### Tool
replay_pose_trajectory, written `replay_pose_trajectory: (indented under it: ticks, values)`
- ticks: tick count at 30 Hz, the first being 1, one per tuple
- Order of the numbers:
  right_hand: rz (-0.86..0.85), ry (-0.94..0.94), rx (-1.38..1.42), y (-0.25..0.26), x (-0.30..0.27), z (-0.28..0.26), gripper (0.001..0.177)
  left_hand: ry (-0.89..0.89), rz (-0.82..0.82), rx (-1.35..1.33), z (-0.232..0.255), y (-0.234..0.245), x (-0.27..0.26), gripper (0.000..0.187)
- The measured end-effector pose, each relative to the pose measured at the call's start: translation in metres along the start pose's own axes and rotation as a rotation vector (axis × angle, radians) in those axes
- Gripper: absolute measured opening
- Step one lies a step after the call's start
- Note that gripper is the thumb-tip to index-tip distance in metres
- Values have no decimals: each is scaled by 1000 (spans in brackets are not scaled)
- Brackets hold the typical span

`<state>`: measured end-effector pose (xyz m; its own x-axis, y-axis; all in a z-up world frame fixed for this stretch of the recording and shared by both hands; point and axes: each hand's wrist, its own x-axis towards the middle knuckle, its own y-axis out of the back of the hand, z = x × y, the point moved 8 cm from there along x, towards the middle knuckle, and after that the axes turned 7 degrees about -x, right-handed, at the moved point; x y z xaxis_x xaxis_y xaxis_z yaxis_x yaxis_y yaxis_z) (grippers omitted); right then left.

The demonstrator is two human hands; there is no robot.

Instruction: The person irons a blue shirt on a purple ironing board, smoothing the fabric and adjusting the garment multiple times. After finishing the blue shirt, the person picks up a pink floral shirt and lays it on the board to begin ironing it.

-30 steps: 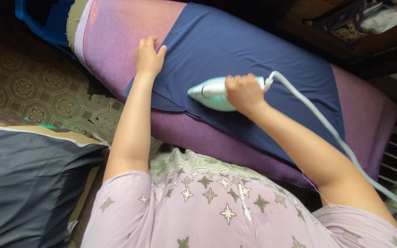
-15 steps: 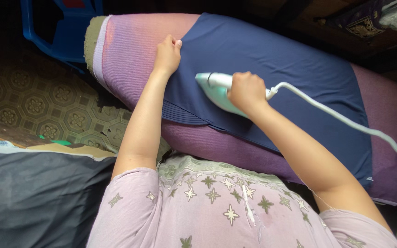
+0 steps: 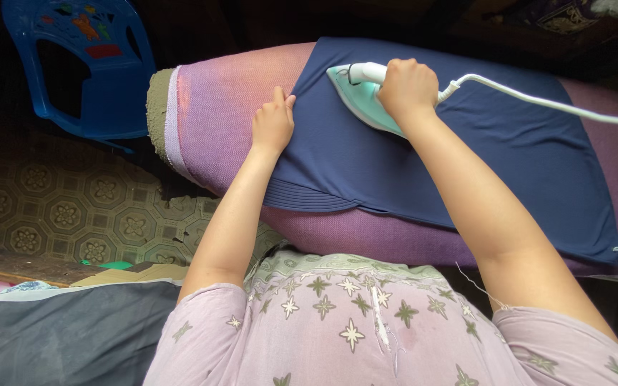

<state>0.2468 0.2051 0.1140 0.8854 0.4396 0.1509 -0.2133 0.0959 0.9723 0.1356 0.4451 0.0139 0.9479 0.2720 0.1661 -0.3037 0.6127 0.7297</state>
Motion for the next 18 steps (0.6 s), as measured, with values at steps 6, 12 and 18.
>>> replay_pose_trajectory:
  ticks: [6,12,18]
  values:
    - [-116,-32,118,20,-25,-21,19,16,-66,20,5,22,-36,40]
    - [-171,272,99,33,-84,-68,17,202,-189,-76,18,65,-110,41]
    - [28,287,10,23,-65,-67,10,247,-29,-274,2,67,-137,28]
